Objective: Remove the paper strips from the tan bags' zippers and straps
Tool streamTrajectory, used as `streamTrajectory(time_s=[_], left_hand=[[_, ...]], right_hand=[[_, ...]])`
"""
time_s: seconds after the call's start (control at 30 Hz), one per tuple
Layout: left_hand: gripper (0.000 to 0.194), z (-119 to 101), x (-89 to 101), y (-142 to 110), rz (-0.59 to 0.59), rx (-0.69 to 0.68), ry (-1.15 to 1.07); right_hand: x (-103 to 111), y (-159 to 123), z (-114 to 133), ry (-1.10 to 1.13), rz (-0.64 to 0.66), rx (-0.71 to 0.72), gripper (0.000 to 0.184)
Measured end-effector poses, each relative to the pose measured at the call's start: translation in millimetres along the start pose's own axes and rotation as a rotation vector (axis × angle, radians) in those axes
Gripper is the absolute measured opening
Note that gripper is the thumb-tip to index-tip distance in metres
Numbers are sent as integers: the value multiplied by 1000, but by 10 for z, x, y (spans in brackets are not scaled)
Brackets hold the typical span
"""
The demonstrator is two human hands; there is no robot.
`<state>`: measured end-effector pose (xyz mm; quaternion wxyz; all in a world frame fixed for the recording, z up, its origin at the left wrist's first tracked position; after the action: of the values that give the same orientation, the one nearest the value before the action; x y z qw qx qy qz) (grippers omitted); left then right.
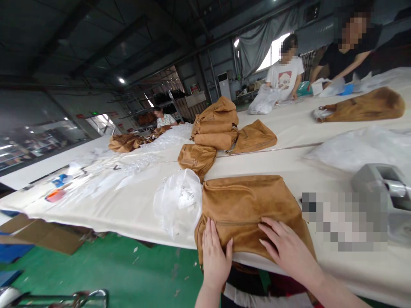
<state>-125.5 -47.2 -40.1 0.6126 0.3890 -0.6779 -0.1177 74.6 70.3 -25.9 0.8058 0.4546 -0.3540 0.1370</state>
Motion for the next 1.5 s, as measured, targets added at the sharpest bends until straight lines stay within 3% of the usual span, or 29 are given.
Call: streamTrajectory(time_s=[0.13, 0.23, 0.33, 0.4, 0.53, 0.73, 1.0, 1.33, 1.5], left_hand=[[75, 37, -42, -35, 1, -5, -8], [79, 7, 34, 50, -2, -20, -6], [80, -109, 175, 225, -36, -76, 26], [74, -218, 208, 354, 10, -167, 20], [73, -313, 69, 540, 138, -276, -63], [84, -152, -169, 618, 167, -236, -187], [82, -30, -213, 680, 326, -171, -325], [81, -111, -256, 679, 298, -178, -252], [80, -138, -258, 680, 249, -203, -187]], right_hand=[[1, 92, -69, -24, -19, -45, 25], [28, 199, -139, -55, -7, -49, 19], [31, 285, -143, -128, 88, 72, 21], [13, 315, -130, -187, 163, 173, 21], [-62, 349, -128, -274, 251, 313, 18], [-120, 454, -127, -341, 237, 397, 12], [-58, 480, -91, -374, 282, 455, 15], [-163, 498, -137, -408, 258, 476, 16], [-63, 554, -220, -395, 313, 576, 16]])
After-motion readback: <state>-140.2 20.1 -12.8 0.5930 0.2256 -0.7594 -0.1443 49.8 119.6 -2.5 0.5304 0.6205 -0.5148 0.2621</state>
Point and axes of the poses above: each hand's wrist, its own y-axis towards the middle knuckle, its own x-axis out of the back of the hand, z = x × y, the point moved 4 cm from there along y, towards the middle knuckle, and after that the axes turned 11 degrees about -z, right-handed, at the moved point
